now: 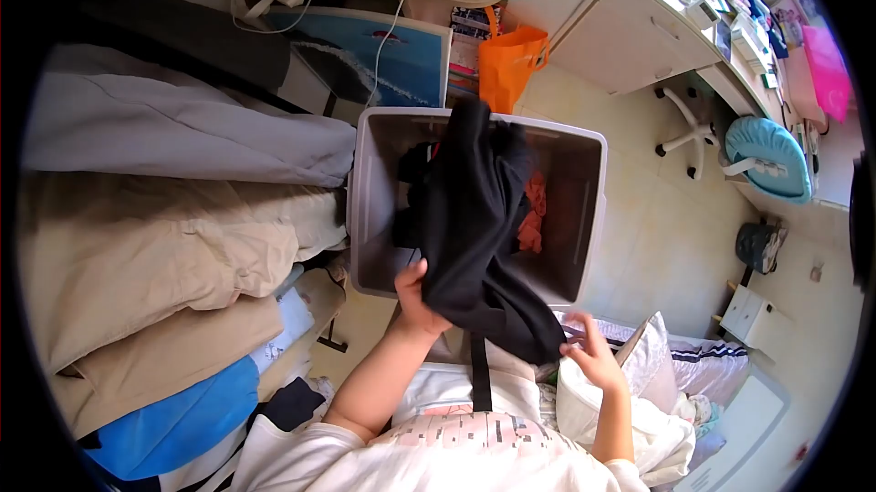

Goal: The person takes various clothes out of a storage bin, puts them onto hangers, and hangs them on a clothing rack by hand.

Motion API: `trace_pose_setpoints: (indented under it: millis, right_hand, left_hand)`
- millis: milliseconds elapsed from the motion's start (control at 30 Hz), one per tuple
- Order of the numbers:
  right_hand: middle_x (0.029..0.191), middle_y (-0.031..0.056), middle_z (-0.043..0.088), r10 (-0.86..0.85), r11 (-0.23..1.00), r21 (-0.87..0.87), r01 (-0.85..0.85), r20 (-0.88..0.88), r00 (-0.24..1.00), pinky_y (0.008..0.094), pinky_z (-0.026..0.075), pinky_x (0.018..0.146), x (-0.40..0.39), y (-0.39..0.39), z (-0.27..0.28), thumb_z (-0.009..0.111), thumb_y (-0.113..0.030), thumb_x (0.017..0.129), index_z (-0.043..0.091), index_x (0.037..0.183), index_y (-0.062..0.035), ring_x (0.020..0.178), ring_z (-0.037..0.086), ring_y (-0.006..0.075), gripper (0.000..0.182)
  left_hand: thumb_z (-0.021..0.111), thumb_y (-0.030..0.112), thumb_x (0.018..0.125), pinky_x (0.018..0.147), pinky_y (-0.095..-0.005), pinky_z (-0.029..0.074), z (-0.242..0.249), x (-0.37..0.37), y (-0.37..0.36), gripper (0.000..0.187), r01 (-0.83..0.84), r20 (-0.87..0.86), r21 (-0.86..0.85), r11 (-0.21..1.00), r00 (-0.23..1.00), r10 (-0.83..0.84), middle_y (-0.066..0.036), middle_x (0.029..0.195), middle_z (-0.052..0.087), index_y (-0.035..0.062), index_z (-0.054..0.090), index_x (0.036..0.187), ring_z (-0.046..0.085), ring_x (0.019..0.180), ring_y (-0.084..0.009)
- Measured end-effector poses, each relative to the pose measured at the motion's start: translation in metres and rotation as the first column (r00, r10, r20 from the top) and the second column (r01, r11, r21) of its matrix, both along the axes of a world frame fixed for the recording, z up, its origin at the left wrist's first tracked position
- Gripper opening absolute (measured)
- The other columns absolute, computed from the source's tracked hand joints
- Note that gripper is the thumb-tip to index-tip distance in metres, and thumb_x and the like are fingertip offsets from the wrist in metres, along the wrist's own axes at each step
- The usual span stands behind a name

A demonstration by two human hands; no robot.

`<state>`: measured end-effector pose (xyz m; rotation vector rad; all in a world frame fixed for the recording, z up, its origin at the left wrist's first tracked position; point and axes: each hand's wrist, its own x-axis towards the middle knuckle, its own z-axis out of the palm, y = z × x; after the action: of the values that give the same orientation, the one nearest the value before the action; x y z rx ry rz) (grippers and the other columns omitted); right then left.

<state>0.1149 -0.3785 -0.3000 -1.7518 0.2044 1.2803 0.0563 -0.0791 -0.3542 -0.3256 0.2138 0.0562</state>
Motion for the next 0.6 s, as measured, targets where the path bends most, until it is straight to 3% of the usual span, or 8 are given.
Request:
trace_pose_setpoints:
  millis: [67,200,300,367,400,467,567,600]
  right_hand:
    - [0.140,0.0183,0.040,0.250,0.967,-0.105,-0.232,0.558,0.791,0.0387,0.028,0.110,0.023,0.027,-0.001,0.070,-0.011,0.078,0.033,0.140,-0.0020,0.134,0.036,0.0322,0.073]
    - [0.152,0.0155,0.027,-0.236,0.744,0.663,0.091,0.134,0.962,0.0428,0.023,0.112,0.064,0.120,-0.021,0.066,-0.067,0.074,0.006,0.152,-0.0098,0.139,0.027,0.0299,0.114]
    - [0.143,0.0113,0.040,-0.102,0.449,0.835,0.317,-0.305,0.947,0.0348,0.030,0.108,0.070,0.168,0.005,0.083,-0.039,0.067,0.029,0.146,-0.0043,0.129,0.041,0.0215,0.102]
    - [0.127,0.0075,0.052,0.015,0.654,0.756,-0.010,0.000,1.000,0.0318,0.036,0.102,0.080,0.176,0.029,0.079,-0.011,0.068,0.052,0.126,-0.0011,0.117,0.049,0.0182,0.064]
    - [0.121,0.0058,0.055,-0.108,0.652,0.750,0.110,-0.052,0.993,0.0307,0.037,0.100,0.081,0.174,0.041,0.075,-0.003,0.068,0.055,0.118,-0.0012,0.112,0.051,0.0169,0.054]
    - [0.111,0.0042,0.057,-0.336,0.592,0.751,0.293,-0.101,0.937,0.0291,0.040,0.096,0.083,0.159,0.061,0.069,0.007,0.068,0.057,0.110,-0.0021,0.103,0.054,0.0149,0.044]
    - [0.102,0.0087,0.060,-0.524,0.448,0.854,0.266,0.010,0.852,0.0286,0.045,0.090,0.088,0.143,0.081,0.067,0.008,0.076,0.054,0.100,-0.0018,0.101,0.057,0.0164,0.028]
    - [0.102,0.0103,0.060,-0.473,0.481,0.868,0.127,0.135,0.871,0.0287,0.046,0.089,0.085,0.139,0.081,0.066,0.004,0.080,0.053,0.098,-0.0016,0.099,0.058,0.0171,0.022]
  left_hand:
    - [0.058,0.026,0.084,0.110,-0.0419,0.035,0.009,-0.006,-0.007,0.067,0.044,0.124,0.087,0.995,0.991,-0.055,-0.019,0.141,0.045,-0.0009,0.037,0.142,0.047,0.128,-0.0313]
    - [0.060,0.021,0.085,0.111,-0.0385,0.032,0.032,-0.005,-0.031,0.066,0.056,0.095,0.465,0.884,0.989,-0.113,-0.018,0.143,0.043,0.0002,0.036,0.143,0.044,0.131,-0.0280]
    - [0.060,0.018,0.085,0.112,-0.0368,0.031,0.026,0.001,-0.034,0.065,0.256,-0.268,0.880,0.400,0.963,-0.024,-0.016,0.144,0.042,0.0005,0.035,0.143,0.042,0.131,-0.0262]
    - [0.061,0.017,0.086,0.112,-0.0357,0.030,0.024,-0.002,-0.019,0.065,0.411,-0.413,0.909,0.072,0.911,0.017,-0.016,0.144,0.042,0.0007,0.035,0.143,0.042,0.132,-0.0250]
    - [0.061,0.017,0.086,0.112,-0.0357,0.030,0.029,-0.009,-0.017,0.065,0.404,-0.406,0.912,0.067,0.914,0.019,-0.016,0.144,0.042,0.0007,0.035,0.143,0.042,0.132,-0.0250]
    - [0.063,0.010,0.088,0.109,-0.0346,0.034,0.045,-0.035,-0.007,0.058,0.395,-0.400,0.720,0.571,0.908,-0.125,-0.007,0.142,0.042,0.0041,0.039,0.141,0.044,0.127,-0.0195]
    - [0.072,0.026,0.083,0.110,-0.0368,0.032,0.074,-0.038,0.032,0.076,0.794,-0.841,0.505,-0.338,0.541,0.014,-0.013,0.141,0.043,0.0014,0.033,0.143,0.042,0.131,-0.0214]
    - [0.072,0.026,0.083,0.110,-0.0368,0.032,0.087,-0.031,0.035,0.076,0.794,-0.838,0.509,-0.331,0.546,0.020,-0.013,0.141,0.043,0.0014,0.033,0.143,0.042,0.131,-0.0214]
